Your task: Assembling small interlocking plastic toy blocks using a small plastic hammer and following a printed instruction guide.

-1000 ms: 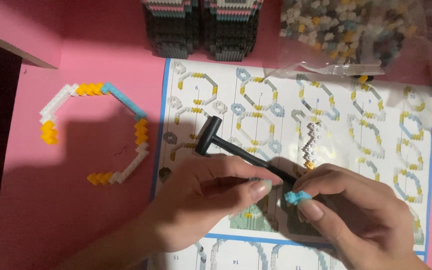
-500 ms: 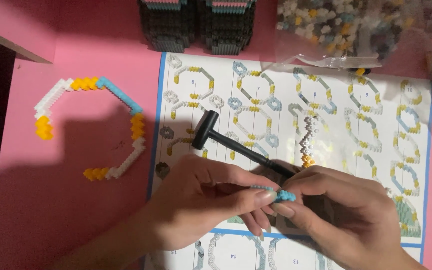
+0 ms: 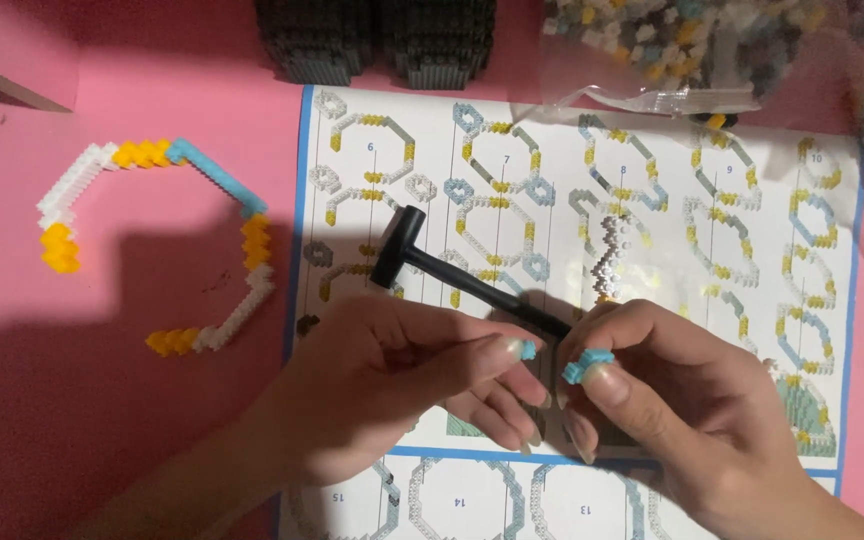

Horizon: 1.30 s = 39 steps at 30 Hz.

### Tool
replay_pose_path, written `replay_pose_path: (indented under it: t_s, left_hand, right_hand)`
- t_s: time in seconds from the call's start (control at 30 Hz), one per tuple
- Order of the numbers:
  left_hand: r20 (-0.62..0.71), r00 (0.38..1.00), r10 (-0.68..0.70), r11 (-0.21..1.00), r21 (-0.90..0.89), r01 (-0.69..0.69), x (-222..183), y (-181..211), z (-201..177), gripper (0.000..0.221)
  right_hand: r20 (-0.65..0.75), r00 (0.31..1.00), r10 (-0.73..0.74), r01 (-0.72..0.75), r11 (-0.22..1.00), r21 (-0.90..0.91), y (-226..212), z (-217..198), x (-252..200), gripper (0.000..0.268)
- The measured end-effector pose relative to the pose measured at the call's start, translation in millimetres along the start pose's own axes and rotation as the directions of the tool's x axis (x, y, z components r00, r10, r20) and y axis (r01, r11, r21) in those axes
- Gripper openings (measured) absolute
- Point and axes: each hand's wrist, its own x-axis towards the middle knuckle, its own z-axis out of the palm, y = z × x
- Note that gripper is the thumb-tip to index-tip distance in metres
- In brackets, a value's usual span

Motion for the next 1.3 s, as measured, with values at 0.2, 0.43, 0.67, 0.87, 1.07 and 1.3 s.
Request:
replay_pose_path:
  t_s: [0.2, 0.43, 0.67, 0.87, 1.07, 1.3]
  left_hand:
    - [0.005, 1.0, 0.011, 0.985, 0.175, -0.012, 0.2, 5.9, 3.1, 0.03]
    - [0.002, 0.999, -0.041, 0.987, 0.158, 0.04, -1.2, 1.9, -0.7, 0.027]
    - [0.012, 0.999, -0.045, 0.985, 0.165, 0.042, -1.1, 0.7, -0.3, 0.027]
    - [-0.041, 0.996, -0.076, 0.986, 0.147, 0.081, -1.6, 0.8, 1.3, 0.025]
    - [-0.06, 0.994, -0.087, 0.983, 0.159, 0.096, -2.2, 3.7, 2.8, 0.023]
    - [-0.049, 0.996, -0.077, 0.981, 0.174, 0.085, -2.6, 4.0, 2.9, 0.022]
  right_hand:
    - [0.028, 0.992, 0.124, -0.122, 0.99, -0.068, 5.2, -2.0, -1.2, 0.022]
    - [0.021, 0.994, 0.11, -0.109, 0.992, -0.066, 9.9, -4.0, -4.3, 0.019]
    - [-0.018, 0.992, 0.123, -0.124, 0.99, -0.073, 11.6, -3.7, -6.1, 0.018]
    - [-0.013, 0.992, 0.126, -0.126, 0.99, -0.065, 11.4, -3.6, -6.1, 0.019]
    - [-0.027, 0.993, 0.113, -0.116, 0.981, -0.155, 11.7, -3.6, -6.1, 0.018]
    - [-0.039, 0.992, 0.124, -0.129, 0.975, -0.182, 12.5, -3.2, -6.7, 0.018]
